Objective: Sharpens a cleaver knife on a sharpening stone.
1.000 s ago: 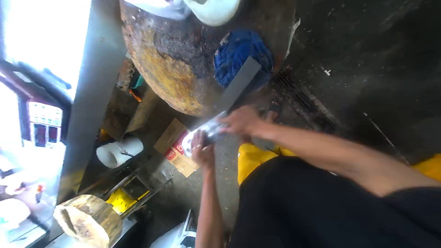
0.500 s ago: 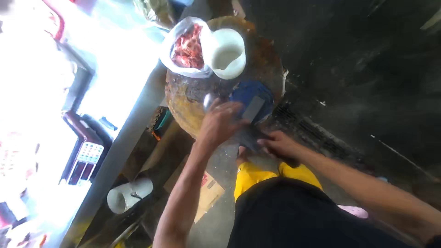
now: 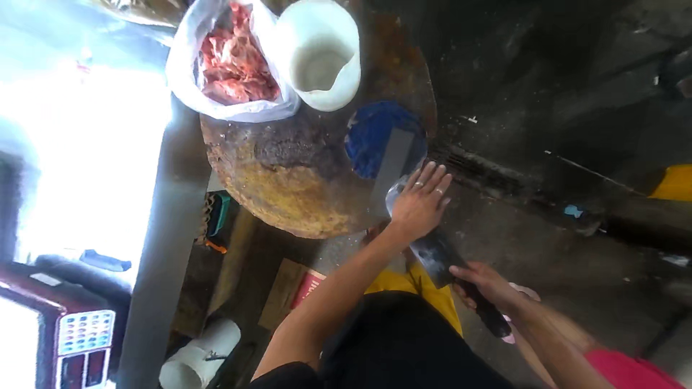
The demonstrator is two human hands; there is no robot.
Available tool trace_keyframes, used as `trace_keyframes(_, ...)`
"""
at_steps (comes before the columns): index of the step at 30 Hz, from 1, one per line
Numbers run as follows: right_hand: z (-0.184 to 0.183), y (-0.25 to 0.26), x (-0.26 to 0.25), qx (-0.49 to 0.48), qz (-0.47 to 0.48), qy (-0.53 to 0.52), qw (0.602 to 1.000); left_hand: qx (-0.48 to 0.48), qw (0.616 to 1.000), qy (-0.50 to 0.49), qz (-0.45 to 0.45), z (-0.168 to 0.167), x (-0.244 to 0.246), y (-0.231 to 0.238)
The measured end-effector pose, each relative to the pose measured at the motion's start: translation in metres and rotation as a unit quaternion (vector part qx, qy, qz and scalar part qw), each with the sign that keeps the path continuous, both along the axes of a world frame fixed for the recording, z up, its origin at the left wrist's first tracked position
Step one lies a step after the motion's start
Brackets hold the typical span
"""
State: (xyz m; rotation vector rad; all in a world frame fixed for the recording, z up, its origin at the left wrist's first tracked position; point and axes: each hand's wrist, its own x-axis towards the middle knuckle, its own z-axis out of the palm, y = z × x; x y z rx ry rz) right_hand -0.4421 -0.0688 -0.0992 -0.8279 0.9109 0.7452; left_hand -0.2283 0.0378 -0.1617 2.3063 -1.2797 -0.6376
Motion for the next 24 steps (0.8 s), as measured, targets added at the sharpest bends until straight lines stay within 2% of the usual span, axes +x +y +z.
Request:
trace_keyframes(2, -0.005, -0.006, 0.008, -0.016, 0.035, -0.009, 0.999, 0.012, 0.999, -0.016, 0.03, -0.008, 0.0, 0.007)
trace_keyframes(4, -0.012, -0.018, 0.028, -0.052, 0.036, -0.019, 0.998, -0.001, 0.998, -0.051, 0.039, -0.016, 0.017, -0.008)
trace_keyframes(6, -0.021, -0.024, 0.054, -0.095, -0.014, -0.027, 0.995, -0.04, 0.994, -0.099, 0.012, -0.026, 0.054, -0.049)
trace_keyframes(9, -0.039, -0.01, 0.074, -0.107, -0.097, -0.044, 0.989, -0.08, 0.99, -0.107, -0.044, -0.031, 0.096, -0.095)
trace_keyframes(11, -0.039, 0.009, 0.048, -0.084, -0.056, -0.037, 0.994, -0.059, 0.992, -0.106, -0.029, -0.024, 0.073, -0.07)
trace_keyframes(14, -0.029, 0.019, -0.007, -0.015, 0.059, -0.027, 0.998, 0.031, 0.995, -0.068, 0.067, -0.004, -0.003, 0.013)
trace_keyframes(15, -0.029, 0.015, -0.013, -0.004, 0.072, -0.028, 0.997, 0.045, 0.993, -0.067, 0.086, -0.005, -0.017, 0.025)
trace_keyframes(17, -0.031, 0.0, 0.006, -0.03, 0.054, -0.036, 0.997, 0.045, 0.993, -0.083, 0.073, -0.012, -0.003, 0.011)
trace_keyframes(21, -0.046, -0.021, 0.072, -0.095, -0.048, -0.046, 0.993, -0.045, 0.989, -0.142, -0.015, -0.031, 0.086, -0.077)
trace_keyframes(22, -0.044, -0.019, 0.073, -0.087, -0.048, -0.043, 0.994, -0.057, 0.989, -0.139, -0.02, -0.03, 0.092, -0.081)
trace_keyframes(24, -0.027, -0.02, 0.051, -0.047, 0.013, -0.027, 0.998, -0.045, 0.992, -0.12, 0.017, -0.017, 0.066, -0.057)
